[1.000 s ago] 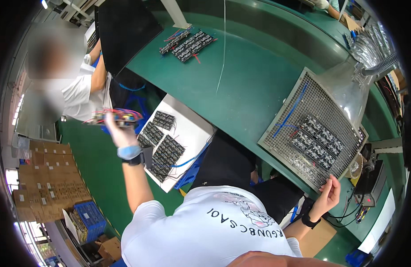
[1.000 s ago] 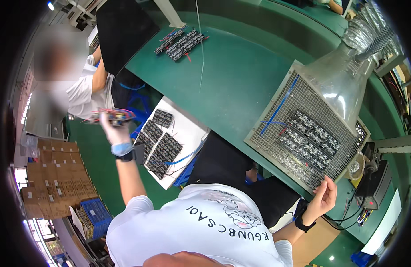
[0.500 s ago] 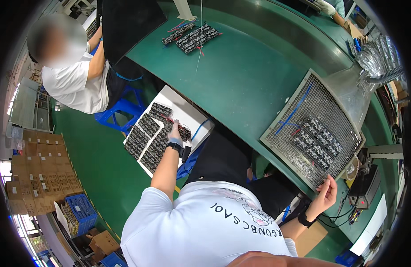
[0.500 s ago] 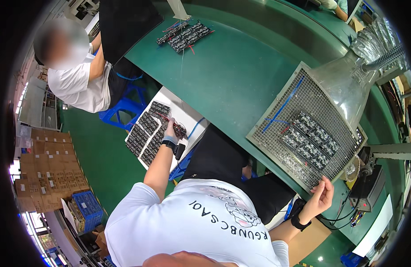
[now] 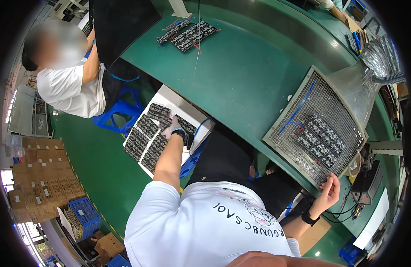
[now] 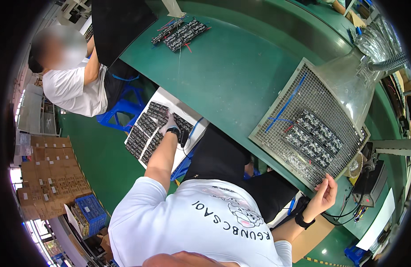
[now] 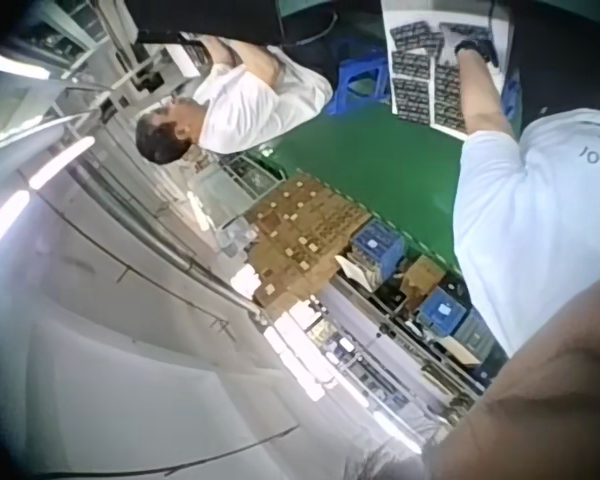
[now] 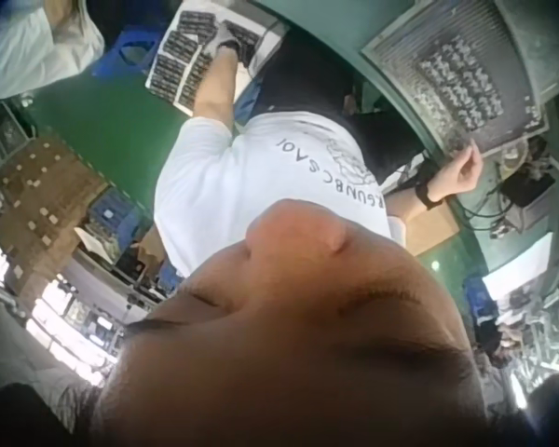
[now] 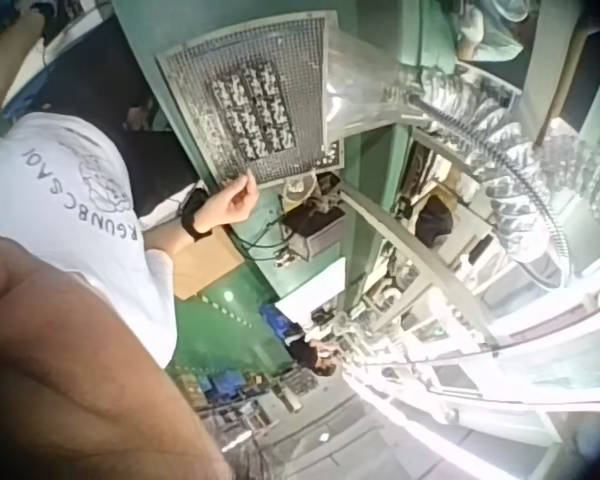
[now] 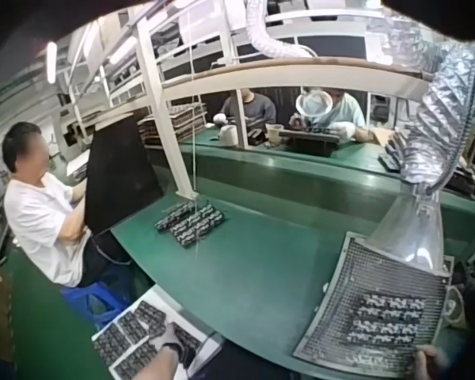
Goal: The worker prepares components and puts on a protective glove to begin assembling printed circuit boards at an industrial workstation.
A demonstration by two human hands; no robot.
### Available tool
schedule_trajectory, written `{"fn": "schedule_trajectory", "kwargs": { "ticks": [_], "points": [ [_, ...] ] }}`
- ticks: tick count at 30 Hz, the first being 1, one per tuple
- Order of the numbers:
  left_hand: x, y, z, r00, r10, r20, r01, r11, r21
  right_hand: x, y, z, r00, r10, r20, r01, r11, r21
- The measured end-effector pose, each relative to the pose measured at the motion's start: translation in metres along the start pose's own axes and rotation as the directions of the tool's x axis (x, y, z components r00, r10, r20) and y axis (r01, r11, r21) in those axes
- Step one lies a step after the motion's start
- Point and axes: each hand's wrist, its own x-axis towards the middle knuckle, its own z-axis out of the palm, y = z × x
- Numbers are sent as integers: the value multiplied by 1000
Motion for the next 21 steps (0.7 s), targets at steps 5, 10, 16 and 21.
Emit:
{"fn": "schedule_trajectory", "kwargs": {
  "ticks": [5,10,16,21],
  "points": [
    [-63,90,-58,998,36,-48,-45,978,-206,1,-3,4,999,15,41,-17,999,44],
    [16,152,-36,994,105,-23,-107,967,-231,4,0,3,997,24,80,-30,997,76],
    [0,183,-20,997,-7,80,19,988,-154,9,-4,-3,996,43,73,-38,997,-70],
    [113,156,32,923,359,-136,-295,890,349,13,-1,2,995,61,74,-55,996,-75]
  ]
}}
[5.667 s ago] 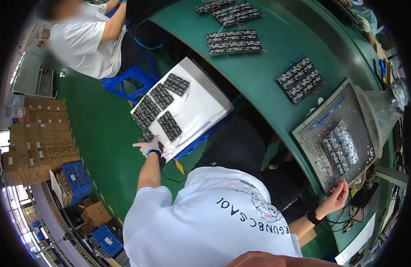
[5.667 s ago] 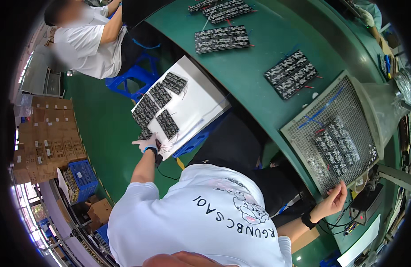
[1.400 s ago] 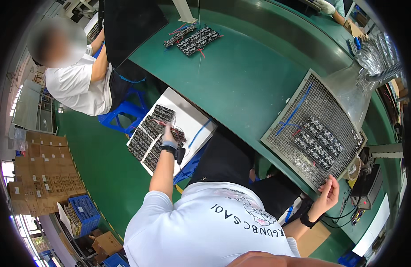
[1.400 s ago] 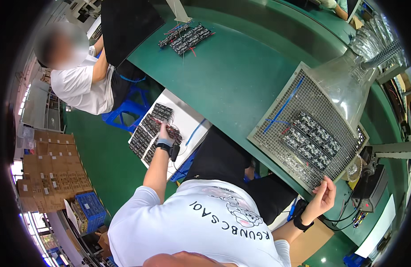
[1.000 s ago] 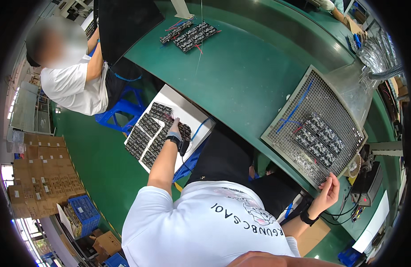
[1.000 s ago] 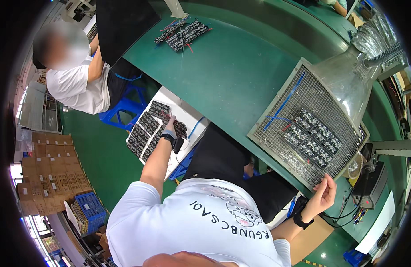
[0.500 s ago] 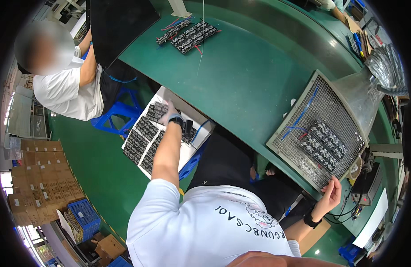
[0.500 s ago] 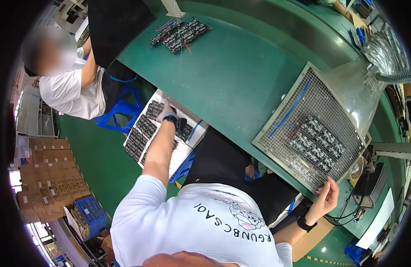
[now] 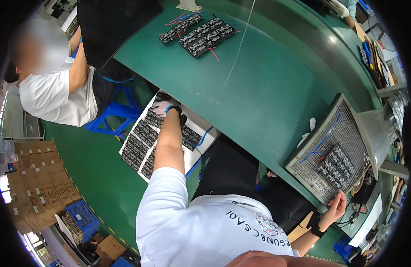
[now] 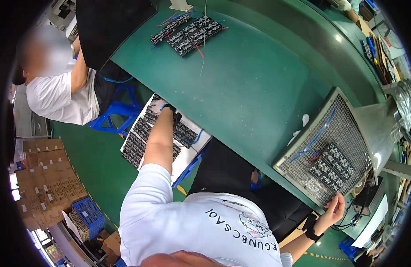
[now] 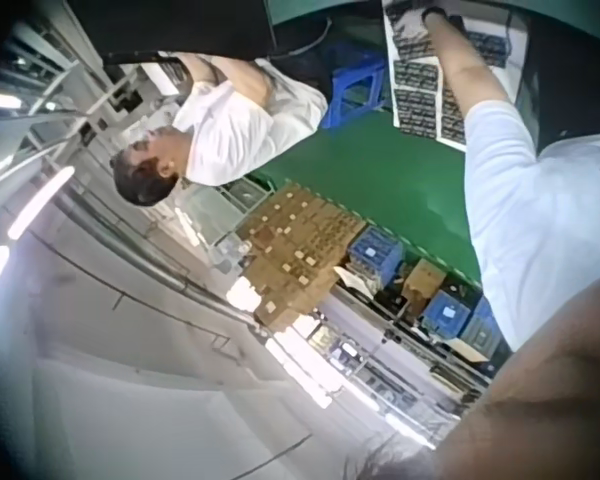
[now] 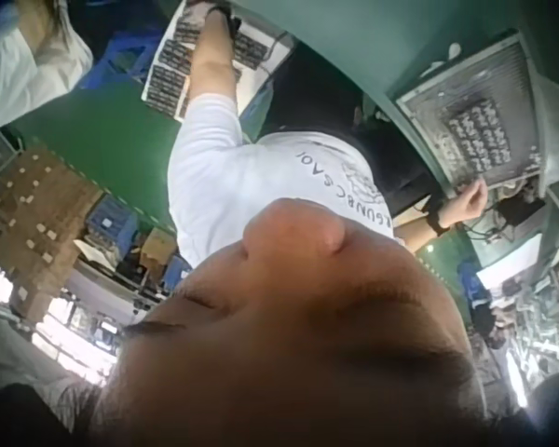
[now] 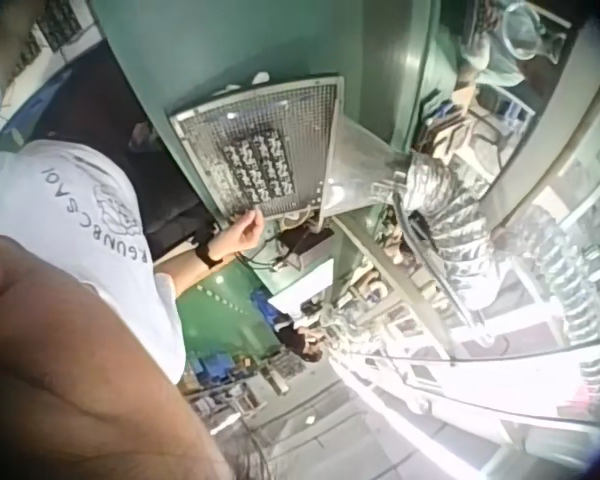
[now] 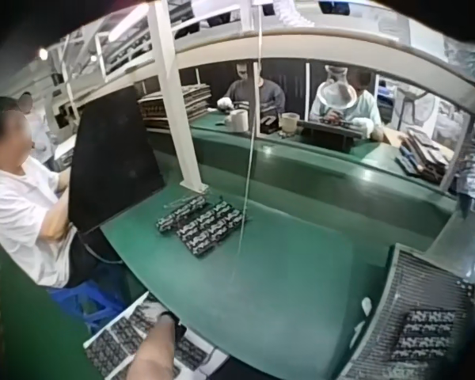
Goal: The worker prepares components and puts on a protective glove to begin assembling printed circuit boards at an industrial workstation.
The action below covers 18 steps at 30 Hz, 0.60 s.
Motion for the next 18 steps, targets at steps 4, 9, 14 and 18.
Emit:
{"fn": "schedule_trajectory", "kwargs": {
  "ticks": [4,9,14,18],
  "points": [
    [-54,2,20,899,293,325,-405,838,365,-6,-4,-5,998,14,-69,-20,996,-89],
    [-42,-9,-13,909,202,365,-402,658,637,-1,-4,3,999,32,-27,-33,999,-32],
    [-56,-30,-58,815,412,408,-578,635,513,-1,-4,-2,999,37,-39,-39,998,-52],
    [-60,-42,-61,762,524,381,-648,622,440,-2,-6,2,999,22,-42,-23,999,-33]
  ]
}}
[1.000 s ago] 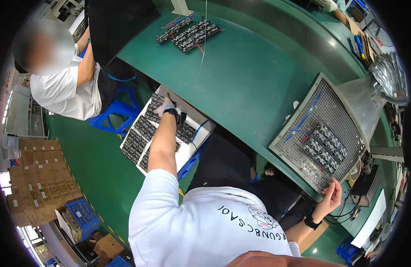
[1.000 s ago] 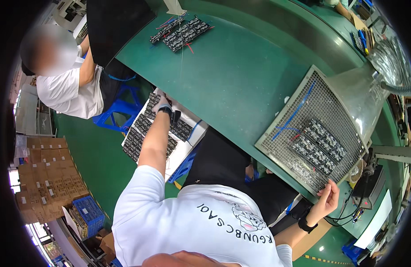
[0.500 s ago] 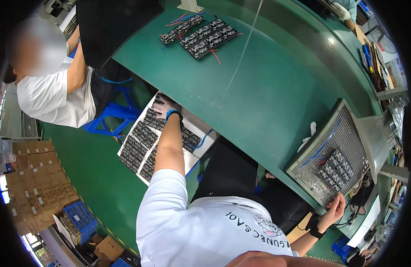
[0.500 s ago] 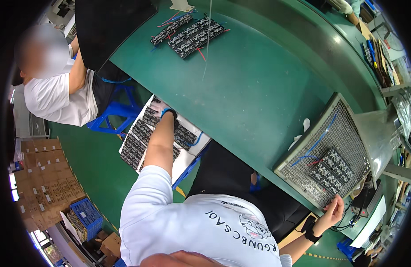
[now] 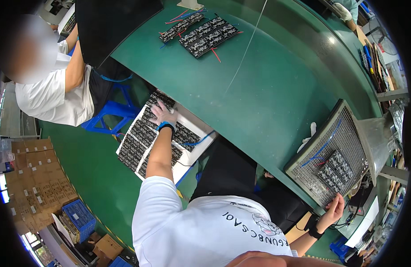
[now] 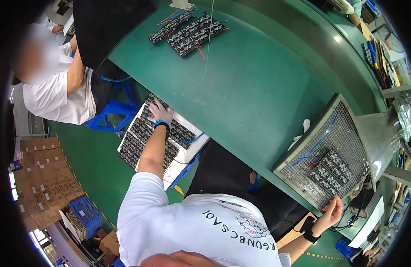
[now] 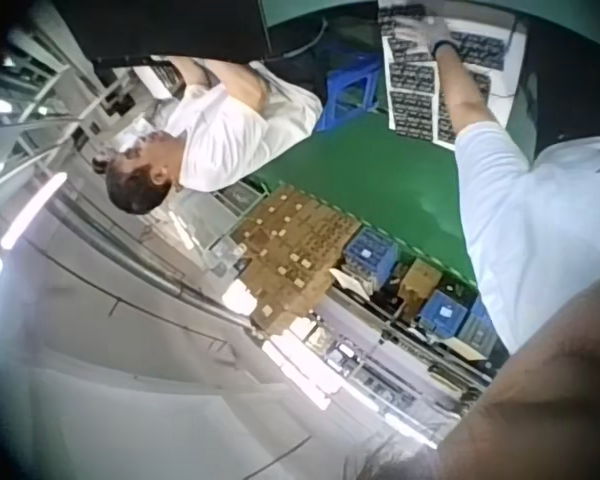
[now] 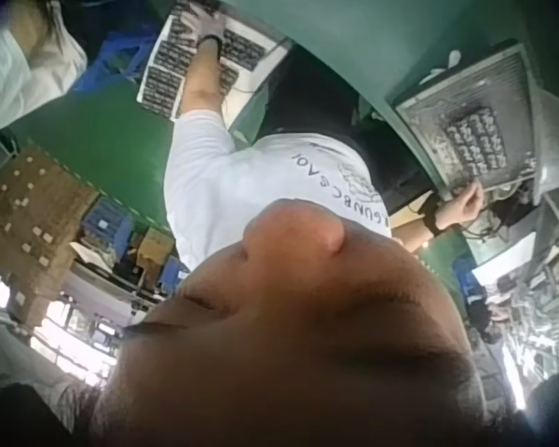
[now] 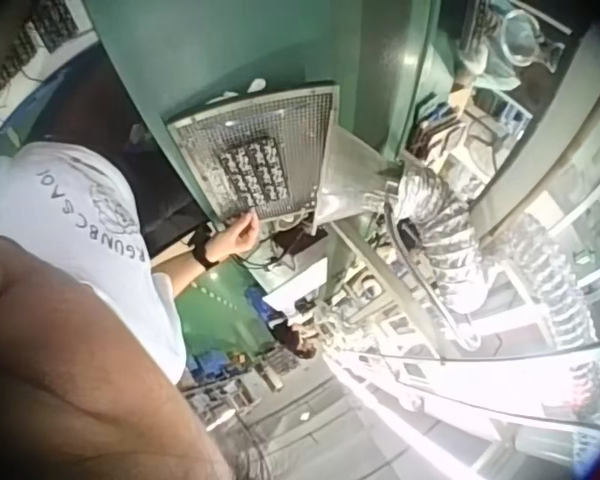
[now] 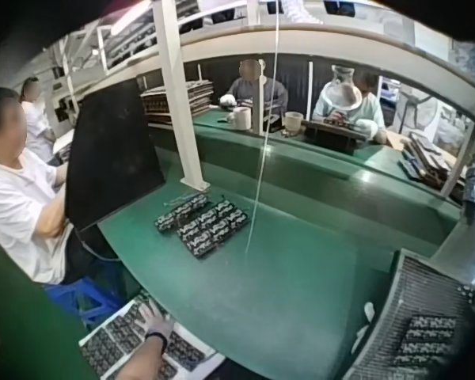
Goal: The worker prepares components and puts on a protective glove to begin assembling printed circuit boards at an industrial workstation.
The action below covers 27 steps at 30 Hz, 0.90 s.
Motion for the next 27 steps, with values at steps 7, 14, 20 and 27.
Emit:
{"fn": "schedule_trajectory", "kwargs": {
  "ticks": [7,14,20,27],
  "points": [
    [-60,35,-8,975,213,58,-221,935,277,1,5,-4,1000,4,13,-4,1000,6],
    [-124,35,18,965,-12,261,-6,998,68,-1,2,1,1000,-11,10,11,1000,-3],
    [-128,9,26,966,83,246,-93,995,32,0,6,0,1000,-29,2,29,1000,-6],
    [-79,-19,23,996,-85,26,87,986,-141,-1,5,-1,1000,-15,12,15,1000,-1]
  ]
}}
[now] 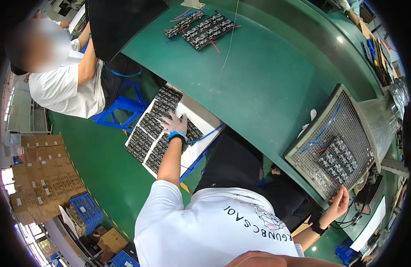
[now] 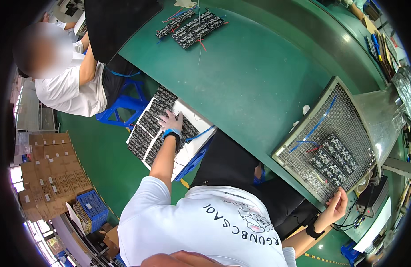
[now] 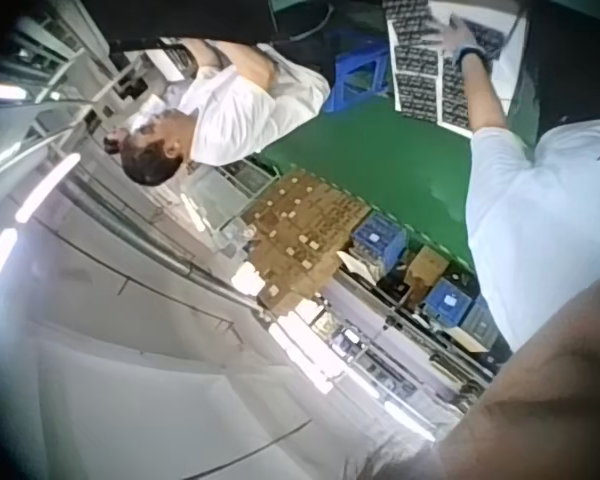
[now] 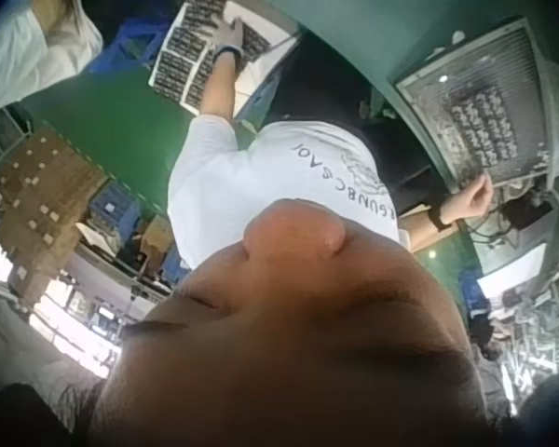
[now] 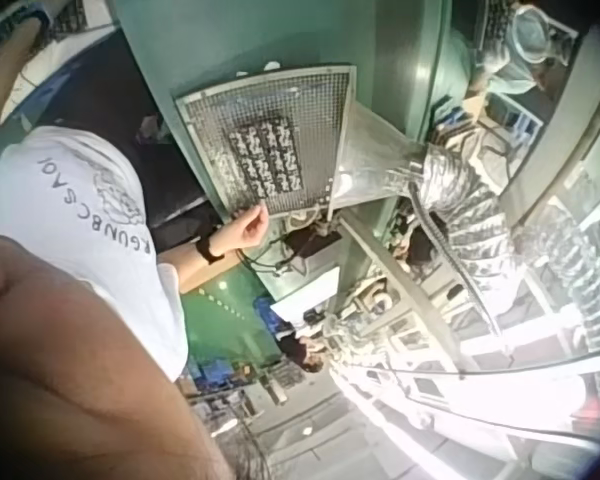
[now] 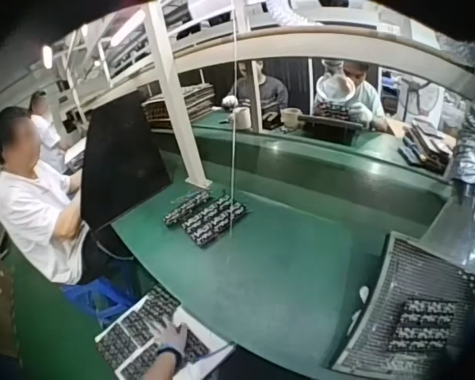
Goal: The worker prepares components and puts on a protective glove to begin assembling printed circuit boards at an industrial workstation.
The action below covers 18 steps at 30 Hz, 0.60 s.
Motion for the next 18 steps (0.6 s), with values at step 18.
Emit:
{"fn": "schedule_trajectory", "kwargs": {
  "ticks": [18],
  "points": [
    [-42,4,-33,926,-130,-355,-52,887,-458,1,-7,2,999,51,-18,-52,999,-13]
  ]
}}
